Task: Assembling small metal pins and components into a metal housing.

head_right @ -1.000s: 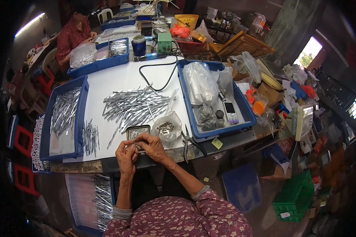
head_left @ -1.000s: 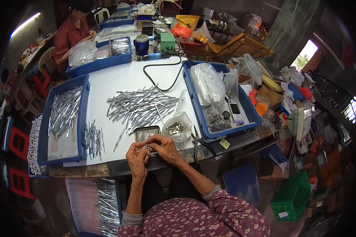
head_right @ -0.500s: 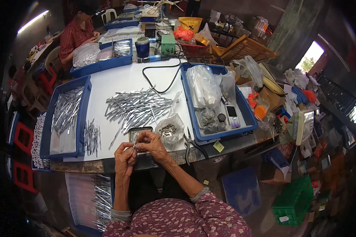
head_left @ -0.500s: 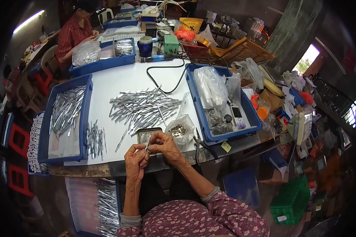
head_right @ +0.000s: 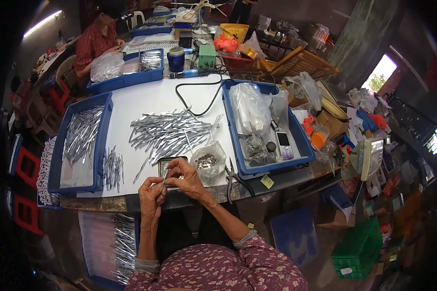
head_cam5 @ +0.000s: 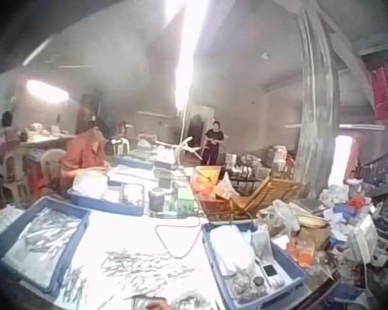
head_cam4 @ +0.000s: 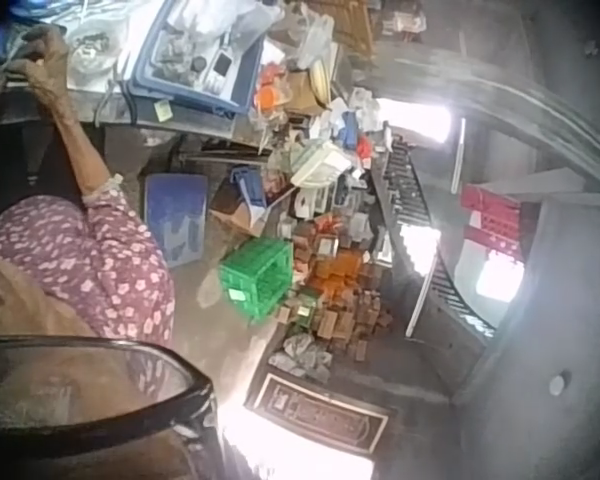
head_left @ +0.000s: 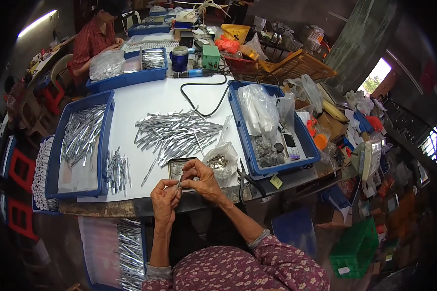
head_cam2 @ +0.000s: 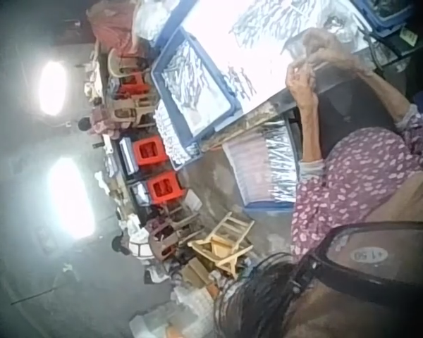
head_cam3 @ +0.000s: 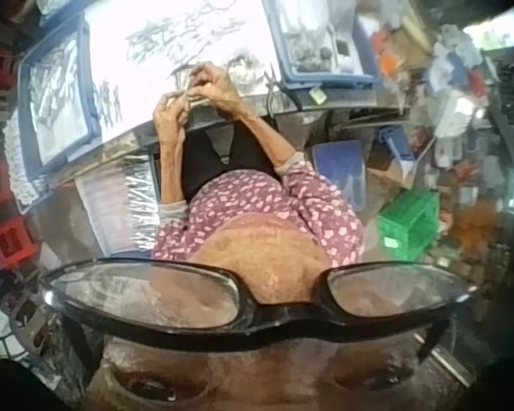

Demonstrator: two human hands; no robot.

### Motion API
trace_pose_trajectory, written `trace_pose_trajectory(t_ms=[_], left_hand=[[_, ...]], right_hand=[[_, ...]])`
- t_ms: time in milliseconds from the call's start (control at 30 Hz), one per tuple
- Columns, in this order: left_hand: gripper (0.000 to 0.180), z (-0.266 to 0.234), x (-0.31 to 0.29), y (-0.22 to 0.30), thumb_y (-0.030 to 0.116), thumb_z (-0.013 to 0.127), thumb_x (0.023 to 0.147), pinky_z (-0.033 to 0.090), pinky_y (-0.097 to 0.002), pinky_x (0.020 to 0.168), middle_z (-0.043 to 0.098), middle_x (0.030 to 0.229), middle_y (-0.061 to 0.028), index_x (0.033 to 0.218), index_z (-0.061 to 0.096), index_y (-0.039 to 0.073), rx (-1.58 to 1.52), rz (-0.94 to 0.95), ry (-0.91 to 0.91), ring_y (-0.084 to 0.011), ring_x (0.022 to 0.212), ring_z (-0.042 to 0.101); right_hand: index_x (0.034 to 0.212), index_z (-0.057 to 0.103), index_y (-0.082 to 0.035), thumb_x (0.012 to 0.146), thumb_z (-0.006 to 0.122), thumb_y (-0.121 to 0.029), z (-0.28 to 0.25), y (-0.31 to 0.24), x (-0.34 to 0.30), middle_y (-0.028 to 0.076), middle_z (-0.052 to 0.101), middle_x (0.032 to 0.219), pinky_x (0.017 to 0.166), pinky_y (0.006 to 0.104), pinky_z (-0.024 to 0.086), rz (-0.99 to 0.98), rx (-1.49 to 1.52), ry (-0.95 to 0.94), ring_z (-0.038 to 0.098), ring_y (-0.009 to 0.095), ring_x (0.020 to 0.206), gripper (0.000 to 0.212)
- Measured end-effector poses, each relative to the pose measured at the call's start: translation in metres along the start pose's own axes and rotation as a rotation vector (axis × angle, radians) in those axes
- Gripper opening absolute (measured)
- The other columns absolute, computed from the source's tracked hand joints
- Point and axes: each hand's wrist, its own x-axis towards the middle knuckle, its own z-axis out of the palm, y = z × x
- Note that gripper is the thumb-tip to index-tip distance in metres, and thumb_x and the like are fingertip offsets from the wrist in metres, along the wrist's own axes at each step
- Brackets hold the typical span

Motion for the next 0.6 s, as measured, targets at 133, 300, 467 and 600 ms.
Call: trace_pose_trajectory(t_ms=[133, 300, 467, 600], left_hand=[[0.01, -0.003, -0.002, 0.003, 0.002, 0.053, 0.081, 0.02, -0.0163, 0.038, 0.05, 0.058, -0.003, 0.09, 0.051, -0.002, 0.123, 0.027, -0.05, -0.0022, 0.041, 0.032], [0.009, -0.004, -0.003, 0.003, 0.002, 0.053, 0.081, 0.021, -0.016, 0.039, 0.05, 0.059, -0.0023, 0.089, 0.052, -0.002, 0.103, 0.022, -0.079, -0.0022, 0.042, 0.033], [0.008, 0.007, -0.003, -0.003, 0.001, 0.052, 0.082, 0.024, -0.0148, 0.042, 0.049, 0.06, -0.0005, 0.089, 0.053, -0.002, 0.181, 0.18, 0.011, -0.0021, 0.047, 0.038], [0.009, 0.006, 0.001, -0.015, 0.003, 0.054, 0.082, 0.022, -0.0164, 0.04, 0.048, 0.059, 0.0004, 0.088, 0.052, -0.003, 0.318, 0.361, 0.154, -0.0019, 0.045, 0.035]], right_hand=[[0.106, 0.044, 0.001, 0.072, 0.066, 0.0, -0.004, -0.006, 0.0, 0.003, 0.057, 0.072, 0.064, 0.0201, 0.046, -0.044, -0.222, -0.075, 0.056, 0.007, 0.072, 0.04], [0.111, 0.043, 0.003, 0.072, 0.066, 0.0, -0.006, -0.011, 0.001, 0.003, 0.057, 0.072, 0.063, 0.0199, 0.047, -0.005, -0.171, -0.119, 0.056, 0.008, 0.071, 0.046], [0.112, 0.045, 0.002, 0.071, 0.068, -0.001, 0.004, -0.001, 0.001, 0.003, 0.059, 0.075, 0.064, 0.0204, 0.049, 0.163, 0.197, 0.018, 0.057, 0.008, 0.071, 0.047], [0.111, 0.046, 0.002, 0.072, 0.068, -0.002, 0.013, 0.006, 0.002, 0.003, 0.06, 0.076, 0.065, 0.0208, 0.049, 0.127, 0.178, 0.071, 0.057, 0.007, 0.07, 0.045]])
